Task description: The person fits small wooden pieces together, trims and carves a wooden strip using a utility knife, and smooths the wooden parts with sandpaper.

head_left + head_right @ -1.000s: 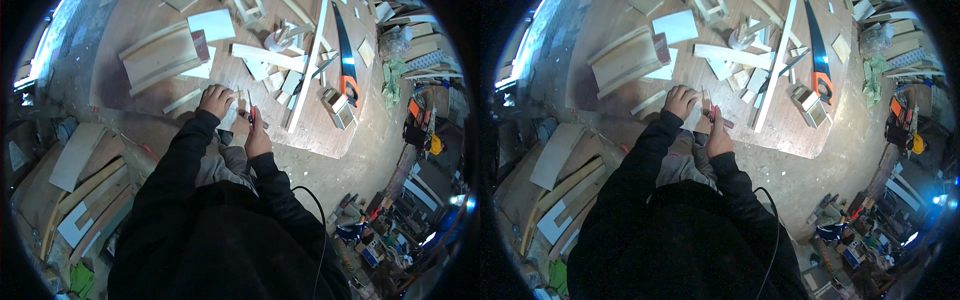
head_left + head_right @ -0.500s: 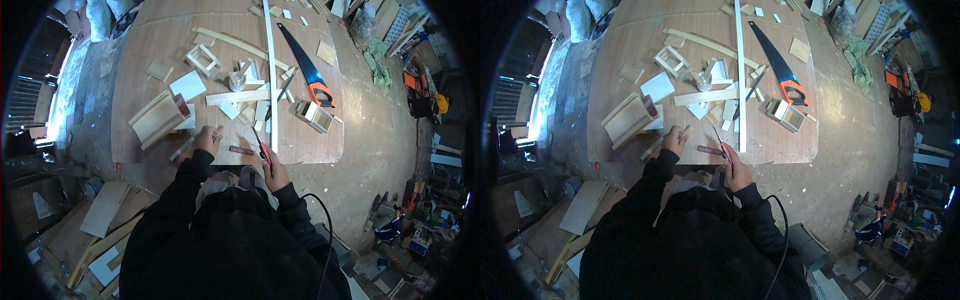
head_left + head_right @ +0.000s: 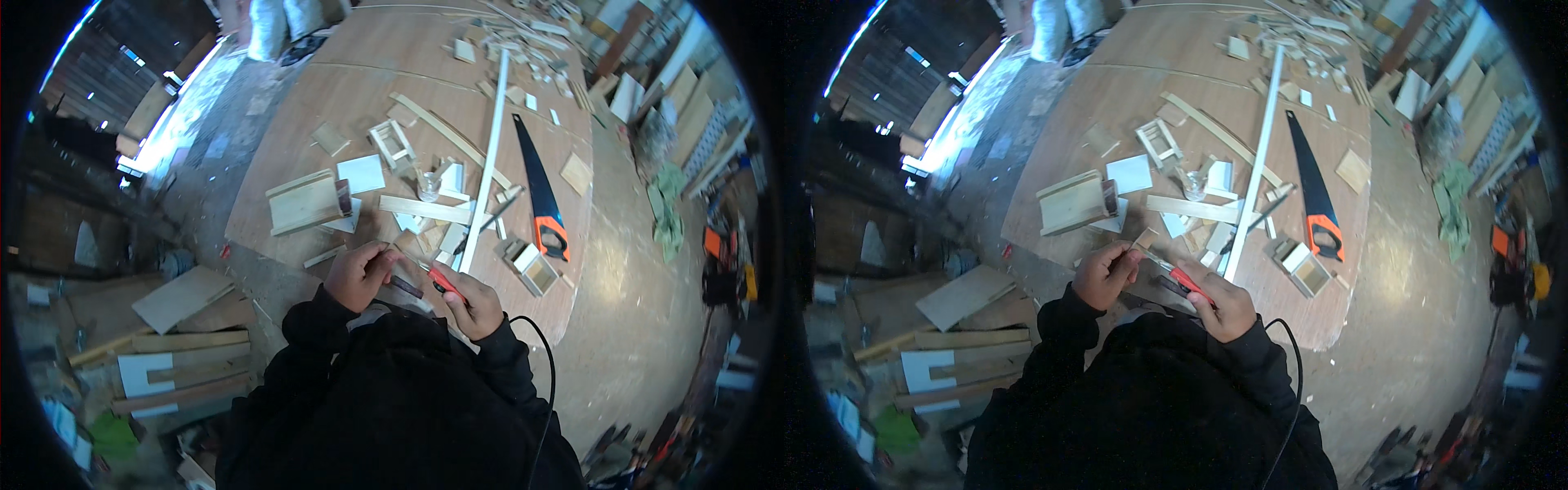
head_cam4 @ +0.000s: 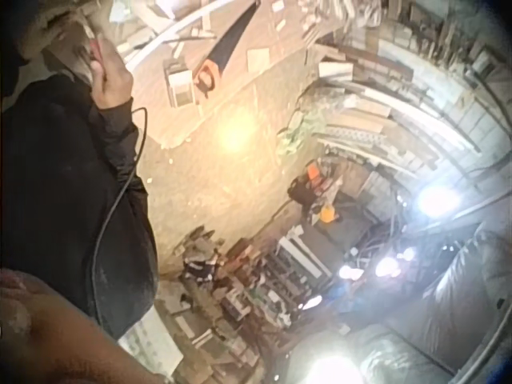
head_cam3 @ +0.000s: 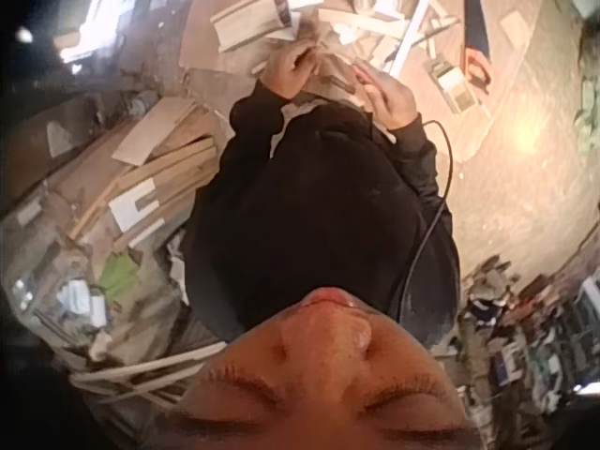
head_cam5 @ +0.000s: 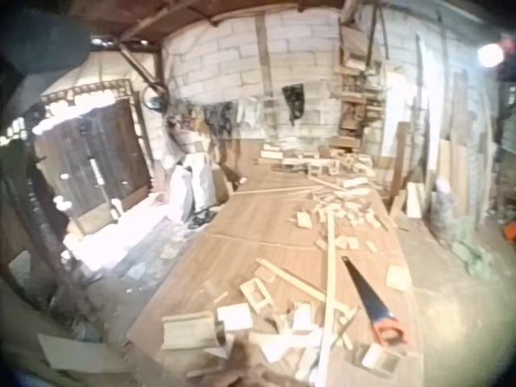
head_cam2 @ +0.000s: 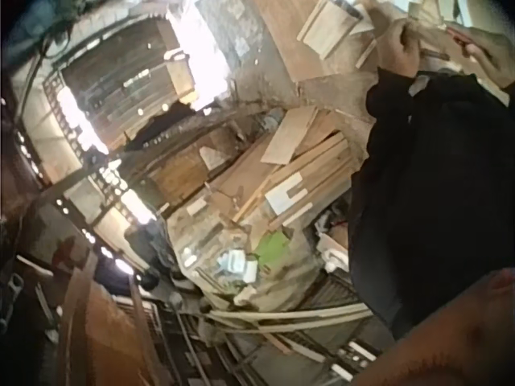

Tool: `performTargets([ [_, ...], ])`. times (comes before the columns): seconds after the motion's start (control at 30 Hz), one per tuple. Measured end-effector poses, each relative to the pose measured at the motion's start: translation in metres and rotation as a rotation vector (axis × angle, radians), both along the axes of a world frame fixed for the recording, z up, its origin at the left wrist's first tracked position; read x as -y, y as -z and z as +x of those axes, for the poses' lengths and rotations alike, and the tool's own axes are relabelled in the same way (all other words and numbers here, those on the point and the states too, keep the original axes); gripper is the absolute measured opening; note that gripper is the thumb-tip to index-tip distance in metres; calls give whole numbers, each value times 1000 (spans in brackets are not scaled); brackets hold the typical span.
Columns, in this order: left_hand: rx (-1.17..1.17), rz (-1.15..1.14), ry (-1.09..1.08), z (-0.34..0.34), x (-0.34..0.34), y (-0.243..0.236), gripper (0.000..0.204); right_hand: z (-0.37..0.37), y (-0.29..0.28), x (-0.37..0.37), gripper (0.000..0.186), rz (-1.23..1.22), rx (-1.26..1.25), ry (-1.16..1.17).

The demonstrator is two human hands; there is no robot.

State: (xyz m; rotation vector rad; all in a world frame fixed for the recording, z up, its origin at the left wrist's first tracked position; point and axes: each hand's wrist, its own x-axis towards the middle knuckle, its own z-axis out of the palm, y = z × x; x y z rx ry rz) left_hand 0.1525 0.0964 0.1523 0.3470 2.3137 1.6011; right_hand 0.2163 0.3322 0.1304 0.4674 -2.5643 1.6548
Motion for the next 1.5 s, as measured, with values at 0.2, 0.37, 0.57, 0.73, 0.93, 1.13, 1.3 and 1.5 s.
performTargets([
  [0.2, -33, 40, -132, 22, -13, -14, 28, -21, -5, -19, 43, 18, -110, -123],
  [0.37, -60, 2, -196, 25, -25, -27, 30, -30, -12, -31, 42, 77, -48, -195],
  [0.57, -107, -79, -197, 16, -35, -28, 27, -35, -23, -39, 42, 125, -62, -150],
  [0.73, -212, -69, -152, 6, -43, -23, 31, -35, -22, -45, 42, 129, -50, -98],
  [0.93, -241, -67, -119, 2, -48, -32, 38, -35, -25, -46, 41, 111, -54, -68],
  [1.13, -266, -71, -107, 5, -46, -39, 35, -35, -27, -45, 41, 85, -52, -78],
  [1.3, -329, -58, -137, 8, -45, -41, 23, -38, -29, -39, 40, 58, -92, -93],
  [1.5, -265, -86, -121, 11, -41, -40, 26, -39, -30, -36, 39, 68, -78, -101],
])
